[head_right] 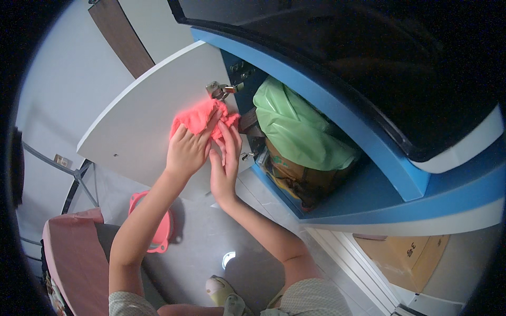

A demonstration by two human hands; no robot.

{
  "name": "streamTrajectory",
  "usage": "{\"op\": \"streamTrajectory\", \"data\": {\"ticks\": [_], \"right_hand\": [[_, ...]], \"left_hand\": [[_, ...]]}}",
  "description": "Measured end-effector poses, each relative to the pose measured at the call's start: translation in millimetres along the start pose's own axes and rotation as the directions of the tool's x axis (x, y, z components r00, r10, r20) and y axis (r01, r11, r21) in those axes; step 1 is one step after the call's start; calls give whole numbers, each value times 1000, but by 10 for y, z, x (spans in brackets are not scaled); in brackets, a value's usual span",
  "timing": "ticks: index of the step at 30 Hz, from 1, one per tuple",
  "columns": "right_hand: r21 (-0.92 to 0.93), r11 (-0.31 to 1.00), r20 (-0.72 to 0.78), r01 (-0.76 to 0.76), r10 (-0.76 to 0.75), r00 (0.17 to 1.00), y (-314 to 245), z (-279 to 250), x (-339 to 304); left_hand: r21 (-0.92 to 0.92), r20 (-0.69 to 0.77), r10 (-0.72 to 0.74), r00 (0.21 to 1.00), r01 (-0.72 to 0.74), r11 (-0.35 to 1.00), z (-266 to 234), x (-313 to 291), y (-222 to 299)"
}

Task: The person wipes the inside and outside of a white cabinet door and then cleans the front of a white and blue drawer unit with a pink cloth. They continue by wiping the top and side surfaces of the furniture.

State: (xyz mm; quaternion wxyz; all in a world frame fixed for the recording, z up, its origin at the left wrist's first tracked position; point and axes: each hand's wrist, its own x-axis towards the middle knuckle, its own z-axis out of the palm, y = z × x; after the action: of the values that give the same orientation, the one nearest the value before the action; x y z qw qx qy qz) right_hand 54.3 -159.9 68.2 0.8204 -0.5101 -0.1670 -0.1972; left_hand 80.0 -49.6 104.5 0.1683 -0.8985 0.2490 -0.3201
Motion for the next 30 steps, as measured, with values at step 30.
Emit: {"op": "streamTrajectory", "data": {"ticks": [30], "right_hand": [[-195, 870, -284, -452, 391, 875, 962, -283, -634]], "left_hand": [[440, 679, 239, 694, -645, 624, 893, -309, 719]]}}
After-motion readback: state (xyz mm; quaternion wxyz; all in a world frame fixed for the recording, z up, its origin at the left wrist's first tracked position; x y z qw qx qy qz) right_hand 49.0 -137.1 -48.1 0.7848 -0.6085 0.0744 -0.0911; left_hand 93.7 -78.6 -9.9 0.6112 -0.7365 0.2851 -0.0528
